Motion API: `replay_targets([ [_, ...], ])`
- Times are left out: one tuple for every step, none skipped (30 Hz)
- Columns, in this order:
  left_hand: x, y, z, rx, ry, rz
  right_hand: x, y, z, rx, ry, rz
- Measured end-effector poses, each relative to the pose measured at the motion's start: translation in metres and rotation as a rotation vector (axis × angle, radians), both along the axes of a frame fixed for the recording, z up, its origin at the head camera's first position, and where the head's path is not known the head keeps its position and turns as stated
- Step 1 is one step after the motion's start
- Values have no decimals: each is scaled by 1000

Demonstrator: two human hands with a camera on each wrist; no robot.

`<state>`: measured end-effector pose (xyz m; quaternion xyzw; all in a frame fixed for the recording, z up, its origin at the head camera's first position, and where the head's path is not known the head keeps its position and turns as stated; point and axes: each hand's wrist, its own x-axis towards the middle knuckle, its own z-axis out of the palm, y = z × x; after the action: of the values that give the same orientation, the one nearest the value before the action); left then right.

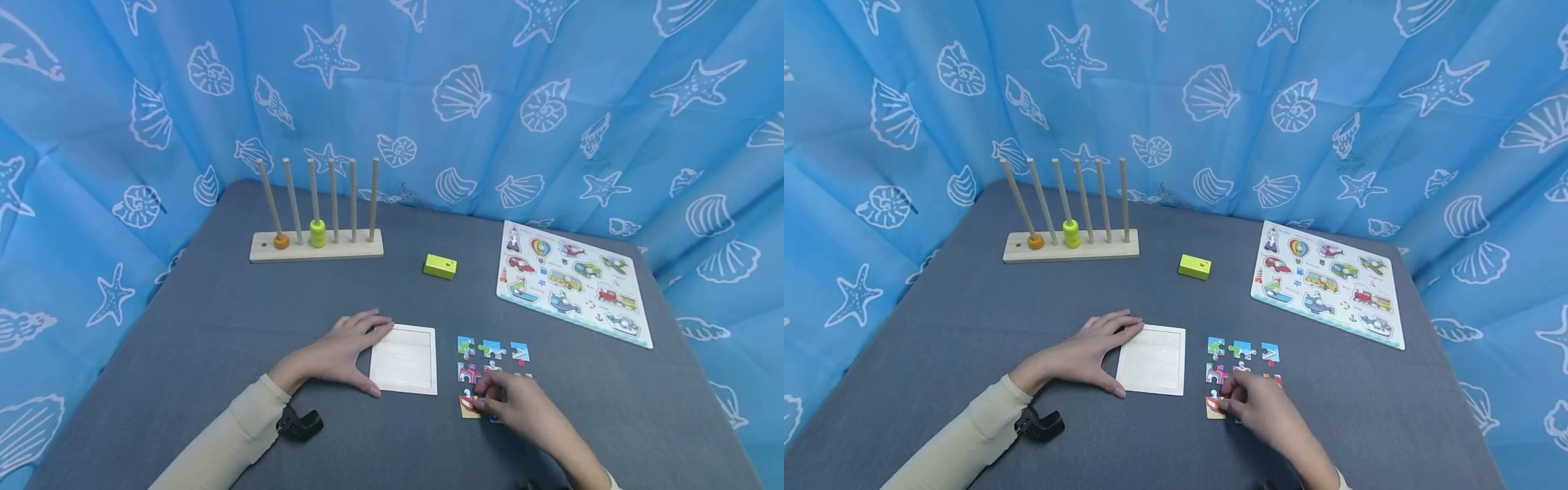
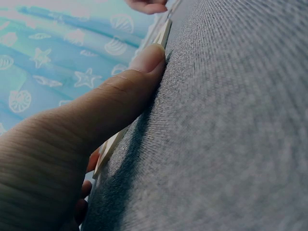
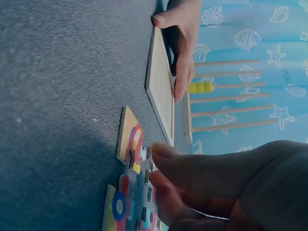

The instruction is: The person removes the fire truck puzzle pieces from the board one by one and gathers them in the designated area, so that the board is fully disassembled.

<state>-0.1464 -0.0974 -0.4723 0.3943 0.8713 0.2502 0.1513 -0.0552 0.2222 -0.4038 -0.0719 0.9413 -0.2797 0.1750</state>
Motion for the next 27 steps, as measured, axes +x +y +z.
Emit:
replay_targets([
  [0, 0, 0, 6, 2, 0, 1, -1, 0, 37, 27, 11],
  [0, 0, 1, 7, 3, 1, 2, -1, 0, 68, 51, 28],
  [0, 0, 1, 8, 3, 2, 3, -1, 0, 98, 65, 43],
  [0, 0, 2, 8, 3, 3, 4, -2, -1, 125, 72, 56],
  [1, 0, 2, 4, 2, 4, 5, -2, -1, 145, 79, 70],
  [1, 0, 2, -2, -1, 6, 6, -3, -2, 161, 81, 82],
  [1, -1, 3, -3, -3, 8, 7, -4, -3, 167, 81, 92],
  [1, -1, 3, -11, -6, 10, 7, -4, -4, 170, 81, 97],
  [1, -1, 3, -13, -7, 11, 7, -5, -5, 172, 84, 96],
  [1, -1, 3, -15, -9, 13, 8, -5, -6, 171, 96, 98],
  [1, -1, 3, -15, -11, 14, 8, -6, -7, 168, 110, 98],
  [1, -1, 3, -16, -12, 16, 7, -6, -7, 162, 120, 98],
  [1, -1, 3, -17, -12, 17, 8, -7, -8, 160, 129, 96],
  [1, -1, 3, -19, -14, 19, 8, -7, -8, 155, 136, 97],
  [1, -1, 3, -19, -15, 19, 8, -7, -9, 152, 144, 98],
  [1, -1, 3, -19, -17, 20, 8, -7, -9, 147, 149, 101],
  [1, -1, 3, -19, -18, 20, 8, -7, -9, 143, 148, 100],
  [1, -1, 3, -19, -19, 20, 8, -7, -9, 141, 146, 99],
  [1, -1, 2, -18, -21, 19, 8, -7, -9, 139, 144, 99],
  [1, 0, 2, -14, -23, 17, 8, -7, -8, 139, 140, 99],
  [1, 0, 2, -12, -25, 15, 8, -7, -8, 146, 135, 97],
  [1, 0, 2, -8, -26, 13, 8, -6, -7, 151, 129, 97],
  [1, 1, 2, -5, -25, 9, 8, -6, -6, 155, 127, 102],
  [1, 1, 2, 1, -26, 6, 9, -5, -5, 161, 125, 104],
  [1, 2, 1, 7, -25, 1, 9, -5, -4, 167, 126, 103],
  [2, 2, 1, 19, -25, -4, 8, -5, -2, 171, 136, 109],
  [2, 2, 1, 22, -25, -10, 8, -5, -1, 176, 145, 110],
])
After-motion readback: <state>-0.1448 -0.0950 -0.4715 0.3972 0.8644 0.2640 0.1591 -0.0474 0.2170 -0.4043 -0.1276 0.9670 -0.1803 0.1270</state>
